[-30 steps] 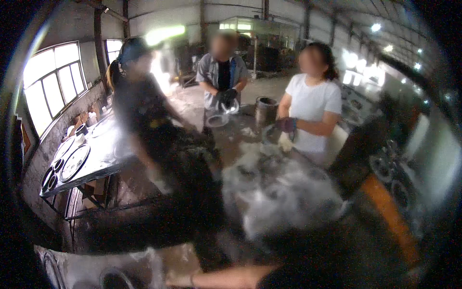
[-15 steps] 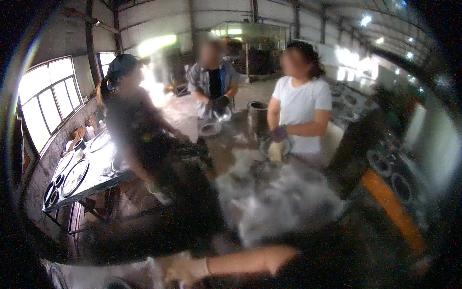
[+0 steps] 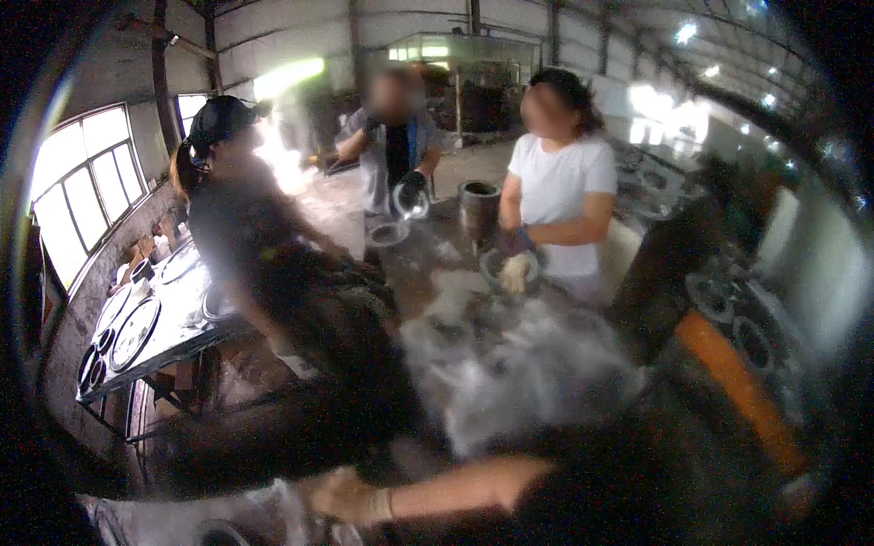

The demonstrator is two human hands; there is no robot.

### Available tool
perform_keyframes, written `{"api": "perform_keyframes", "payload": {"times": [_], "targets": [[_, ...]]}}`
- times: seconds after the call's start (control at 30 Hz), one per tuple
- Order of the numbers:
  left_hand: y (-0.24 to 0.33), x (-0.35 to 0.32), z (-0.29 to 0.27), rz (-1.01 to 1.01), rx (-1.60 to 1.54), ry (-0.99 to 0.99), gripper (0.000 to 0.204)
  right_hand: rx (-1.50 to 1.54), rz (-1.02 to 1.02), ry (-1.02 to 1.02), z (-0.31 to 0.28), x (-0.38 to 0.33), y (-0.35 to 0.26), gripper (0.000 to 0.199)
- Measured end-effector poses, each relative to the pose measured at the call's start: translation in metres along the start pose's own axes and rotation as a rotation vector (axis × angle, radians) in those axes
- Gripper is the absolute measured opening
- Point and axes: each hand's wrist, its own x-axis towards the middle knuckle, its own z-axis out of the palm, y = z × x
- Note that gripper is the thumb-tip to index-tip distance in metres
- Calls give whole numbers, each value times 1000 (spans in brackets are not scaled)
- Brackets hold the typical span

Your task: Cleaning and inspecting circular metal rings in a fabrication facility.

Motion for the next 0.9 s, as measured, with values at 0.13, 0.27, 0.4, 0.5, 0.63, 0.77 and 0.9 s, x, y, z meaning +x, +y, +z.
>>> {"api": "perform_keyframes", "payload": {"times": [0.13,0.27,0.4,0.5,0.63,0.77,0.9], "targets": [[65,39,-36,-535,-253,-134,39,-190,79,-215,13,-6,3,5],[59,33,-31,-380,-62,-168,39,-274,14,-384,9,-5,13,5],[62,32,-39,-574,-130,-169,41,-198,-48,-250,29,-8,19,9],[54,23,-35,-416,-159,-58,39,-163,-126,-340,27,2,19,10],[55,23,-43,-478,-134,-100,37,-121,-257,-512,10,19,24,12],[52,19,-44,-570,-134,-143,36,-100,-340,-670,13,24,28,15],[47,11,-39,-240,-443,97,31,-220,-190,-624,19,39,50,17]]}}
